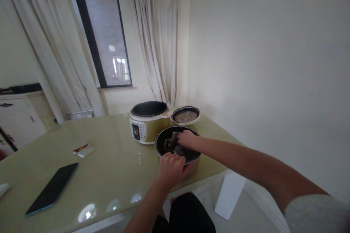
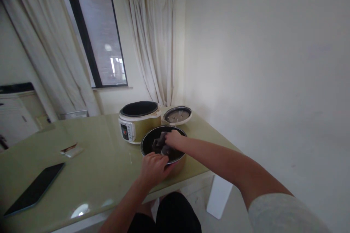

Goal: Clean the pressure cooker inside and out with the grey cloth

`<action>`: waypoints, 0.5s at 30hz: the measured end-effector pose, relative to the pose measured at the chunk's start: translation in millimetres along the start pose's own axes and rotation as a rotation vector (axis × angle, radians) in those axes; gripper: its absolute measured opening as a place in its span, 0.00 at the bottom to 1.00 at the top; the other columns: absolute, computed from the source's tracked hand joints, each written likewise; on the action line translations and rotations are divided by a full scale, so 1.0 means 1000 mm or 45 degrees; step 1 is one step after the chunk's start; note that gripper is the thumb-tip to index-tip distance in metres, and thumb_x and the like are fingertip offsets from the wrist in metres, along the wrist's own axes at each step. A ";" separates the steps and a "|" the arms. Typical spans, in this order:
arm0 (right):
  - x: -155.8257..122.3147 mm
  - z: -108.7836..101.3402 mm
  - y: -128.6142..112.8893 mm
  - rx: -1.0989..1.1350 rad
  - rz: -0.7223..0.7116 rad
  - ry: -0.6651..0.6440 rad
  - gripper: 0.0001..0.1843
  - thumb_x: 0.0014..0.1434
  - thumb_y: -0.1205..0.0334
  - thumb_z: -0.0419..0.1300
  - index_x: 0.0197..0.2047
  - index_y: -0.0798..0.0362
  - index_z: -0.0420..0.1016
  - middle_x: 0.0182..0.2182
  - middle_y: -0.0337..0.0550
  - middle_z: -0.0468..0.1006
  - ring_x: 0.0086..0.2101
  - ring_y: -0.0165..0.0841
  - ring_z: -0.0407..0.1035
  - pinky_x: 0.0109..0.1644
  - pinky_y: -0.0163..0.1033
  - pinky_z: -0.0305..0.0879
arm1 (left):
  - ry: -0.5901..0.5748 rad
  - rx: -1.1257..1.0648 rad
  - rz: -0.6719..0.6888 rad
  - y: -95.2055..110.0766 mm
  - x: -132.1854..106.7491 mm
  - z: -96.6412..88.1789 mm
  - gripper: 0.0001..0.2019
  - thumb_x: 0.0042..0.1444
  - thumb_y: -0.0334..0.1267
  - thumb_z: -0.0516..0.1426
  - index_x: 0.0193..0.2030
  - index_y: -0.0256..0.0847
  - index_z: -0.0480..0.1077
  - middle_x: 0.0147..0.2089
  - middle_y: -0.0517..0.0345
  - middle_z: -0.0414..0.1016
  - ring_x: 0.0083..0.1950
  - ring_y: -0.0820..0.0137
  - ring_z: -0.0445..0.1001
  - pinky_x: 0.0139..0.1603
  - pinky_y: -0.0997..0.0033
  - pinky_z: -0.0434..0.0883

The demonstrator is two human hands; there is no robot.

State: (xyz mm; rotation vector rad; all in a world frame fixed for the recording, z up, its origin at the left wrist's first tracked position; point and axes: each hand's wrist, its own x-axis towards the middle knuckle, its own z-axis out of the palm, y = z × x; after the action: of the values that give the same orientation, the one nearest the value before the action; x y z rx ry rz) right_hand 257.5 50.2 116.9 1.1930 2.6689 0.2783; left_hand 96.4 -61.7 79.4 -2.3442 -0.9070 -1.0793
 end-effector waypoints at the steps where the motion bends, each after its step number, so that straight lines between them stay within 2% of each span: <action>1: 0.007 -0.003 -0.004 -0.062 -0.109 0.048 0.09 0.66 0.68 0.63 0.46 0.52 0.84 0.52 0.51 0.83 0.56 0.43 0.74 0.58 0.48 0.68 | 0.003 -0.002 0.017 -0.001 0.001 0.001 0.22 0.65 0.50 0.63 0.22 0.43 0.72 0.21 0.58 0.78 0.23 0.67 0.75 0.30 0.64 0.60; 4: 0.027 -0.013 -0.016 -0.273 -0.584 0.131 0.11 0.73 0.66 0.58 0.53 0.50 0.81 0.56 0.48 0.81 0.56 0.40 0.72 0.57 0.45 0.67 | 0.034 0.031 0.011 -0.002 0.003 0.002 0.23 0.66 0.52 0.61 0.21 0.44 0.72 0.20 0.57 0.77 0.22 0.66 0.75 0.29 0.63 0.60; 6: 0.032 -0.016 -0.019 -0.344 -0.768 0.115 0.10 0.73 0.65 0.58 0.53 0.51 0.80 0.55 0.47 0.81 0.55 0.39 0.72 0.53 0.43 0.67 | 0.050 0.044 -0.003 -0.001 0.004 0.003 0.23 0.66 0.51 0.61 0.21 0.44 0.72 0.21 0.56 0.78 0.23 0.65 0.76 0.30 0.63 0.62; 9: 0.024 -0.016 -0.016 -0.338 -0.726 0.085 0.15 0.74 0.63 0.58 0.61 0.51 0.76 0.55 0.48 0.81 0.51 0.40 0.74 0.45 0.42 0.67 | 0.050 0.067 -0.045 0.002 0.006 0.003 0.22 0.64 0.51 0.63 0.21 0.44 0.73 0.21 0.56 0.78 0.23 0.64 0.77 0.30 0.62 0.63; 11: 0.017 -0.014 -0.014 -0.287 -0.638 0.048 0.24 0.74 0.61 0.57 0.71 0.50 0.67 0.54 0.50 0.82 0.48 0.41 0.76 0.42 0.42 0.68 | 0.048 0.096 -0.075 0.005 0.007 0.004 0.21 0.63 0.51 0.63 0.21 0.44 0.73 0.21 0.55 0.78 0.23 0.64 0.77 0.29 0.62 0.63; 13: 0.015 -0.012 -0.017 -0.221 -0.557 -0.002 0.30 0.74 0.60 0.56 0.76 0.48 0.59 0.52 0.49 0.83 0.45 0.40 0.78 0.43 0.42 0.69 | 0.051 0.109 -0.086 0.008 0.009 0.005 0.21 0.62 0.50 0.64 0.21 0.43 0.73 0.21 0.55 0.78 0.23 0.63 0.77 0.30 0.62 0.63; 15: 0.020 -0.007 -0.023 -0.136 -0.438 -0.045 0.26 0.73 0.61 0.57 0.72 0.46 0.66 0.47 0.47 0.86 0.43 0.40 0.79 0.44 0.42 0.70 | 0.057 0.102 -0.094 0.011 0.010 0.006 0.20 0.62 0.50 0.65 0.22 0.43 0.73 0.21 0.55 0.78 0.23 0.63 0.78 0.30 0.63 0.63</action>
State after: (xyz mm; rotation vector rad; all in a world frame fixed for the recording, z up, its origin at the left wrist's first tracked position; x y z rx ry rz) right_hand 226.2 49.1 116.0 0.6849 2.7273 0.3331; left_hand 112.0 -61.6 82.5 -2.2287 -1.0086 -1.0991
